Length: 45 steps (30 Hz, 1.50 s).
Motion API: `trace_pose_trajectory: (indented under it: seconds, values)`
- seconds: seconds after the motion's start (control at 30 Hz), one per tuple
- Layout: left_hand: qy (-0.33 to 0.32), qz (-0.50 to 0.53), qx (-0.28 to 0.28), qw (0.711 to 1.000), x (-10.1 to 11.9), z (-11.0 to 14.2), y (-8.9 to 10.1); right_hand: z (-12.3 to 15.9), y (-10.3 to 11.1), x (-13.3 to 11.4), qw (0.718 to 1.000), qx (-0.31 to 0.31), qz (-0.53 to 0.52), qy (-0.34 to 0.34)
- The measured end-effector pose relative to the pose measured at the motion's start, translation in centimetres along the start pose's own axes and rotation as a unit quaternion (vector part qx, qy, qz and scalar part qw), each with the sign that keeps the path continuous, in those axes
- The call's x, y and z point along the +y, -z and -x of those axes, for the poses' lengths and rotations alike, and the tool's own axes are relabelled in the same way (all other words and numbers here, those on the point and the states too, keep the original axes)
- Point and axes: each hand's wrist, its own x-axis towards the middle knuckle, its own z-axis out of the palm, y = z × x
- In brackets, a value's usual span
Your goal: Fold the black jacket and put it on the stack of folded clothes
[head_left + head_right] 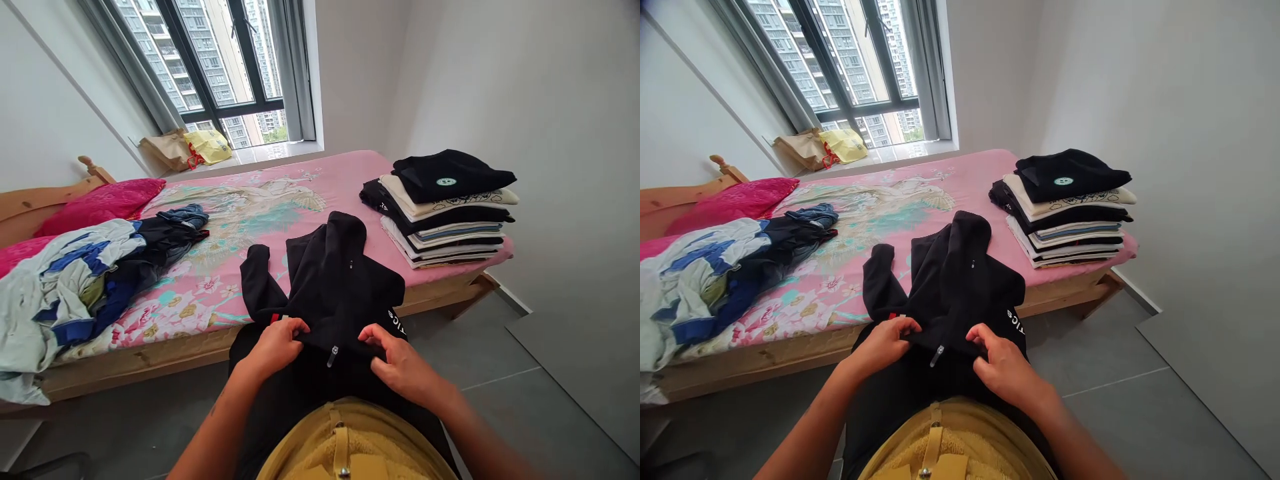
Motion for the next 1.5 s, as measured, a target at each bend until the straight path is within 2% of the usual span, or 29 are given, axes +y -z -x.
trace_pose_trajectory:
  seconds: [0.03,0.17,0.2,0.33,0.4,0.47,0.53,0.6,0.67,0.73,0.83,0.9,0.97,1.1,1.17,1.3,1.37,1.5]
  values:
    - [-0.003,-0.007,-0.003,1.000,-0.1,0.2,0.1,0.2,0.1,-0.4,1.000,-0.006,0.010,0.015]
    - [0.009,0.035,-0.034,0.999,0.5,0.4,-0.5,1.2,-0.2,-2.4,0.992,0.065,0.044,0.095]
    - [0.009,0.056,-0.033,0.998,0.8,0.2,-0.7,1.6,-0.4,-2.9,0.990,0.066,0.047,0.119]
    - [-0.016,0.130,-0.024,0.991,2.0,-1.1,-1.6,2.0,-2.0,-5.0,0.964,-0.024,0.104,0.242]
    - [-0.026,0.149,-0.031,0.988,2.7,-1.6,-1.6,1.3,-2.8,-5.6,0.954,-0.048,0.200,0.220]
    - [-0.033,0.148,-0.035,0.988,3.2,-1.7,-1.3,0.3,-3.2,-5.8,0.939,-0.065,0.313,0.125]
    - [-0.031,0.138,-0.038,0.989,3.3,-1.6,-0.9,-0.8,-3.3,-5.6,0.912,-0.102,0.395,0.042]
    - [-0.013,0.140,-0.052,0.989,3.0,-1.4,-0.6,-1.4,-3.1,-5.2,0.890,-0.152,0.430,0.024]
    - [0.003,0.146,-0.059,0.987,2.3,-1.4,-0.5,-1.3,-2.5,-4.6,0.886,-0.175,0.425,0.056]
    - [0.010,0.145,-0.042,0.989,1.4,-1.5,-0.6,-0.5,-1.7,-4.0,0.902,-0.154,0.382,0.132]
    - [-0.002,0.139,0.014,0.990,0.4,-1.0,-0.6,1.5,-0.3,-3.1,0.920,-0.071,0.285,0.257]
    - [-0.034,0.135,0.064,0.988,0.4,0.2,-0.4,2.8,0.6,-2.7,0.921,-0.016,0.248,0.300]
    - [-0.096,0.116,0.089,0.985,1.0,2.2,0.0,4.0,1.3,-2.6,0.918,0.026,0.236,0.317]
    - [-0.262,0.010,0.021,0.965,3.2,6.6,0.5,5.3,1.6,-2.8,0.910,0.053,0.230,0.342]
    - [-0.293,-0.043,-0.002,0.955,3.9,7.9,0.4,5.4,1.3,-3.0,0.903,0.060,0.226,0.361]
    - [-0.263,-0.043,0.024,0.963,3.1,8.2,-0.3,5.6,0.8,-2.9,0.897,0.073,0.213,0.379]
    - [-0.231,-0.005,0.041,0.972,1.6,7.7,-1.1,5.8,1.0,-2.3,0.901,0.075,0.208,0.373]
    - [-0.149,0.053,0.026,0.987,-1.7,7.0,-3.7,6.7,1.6,0.5,0.911,0.089,0.213,0.343]
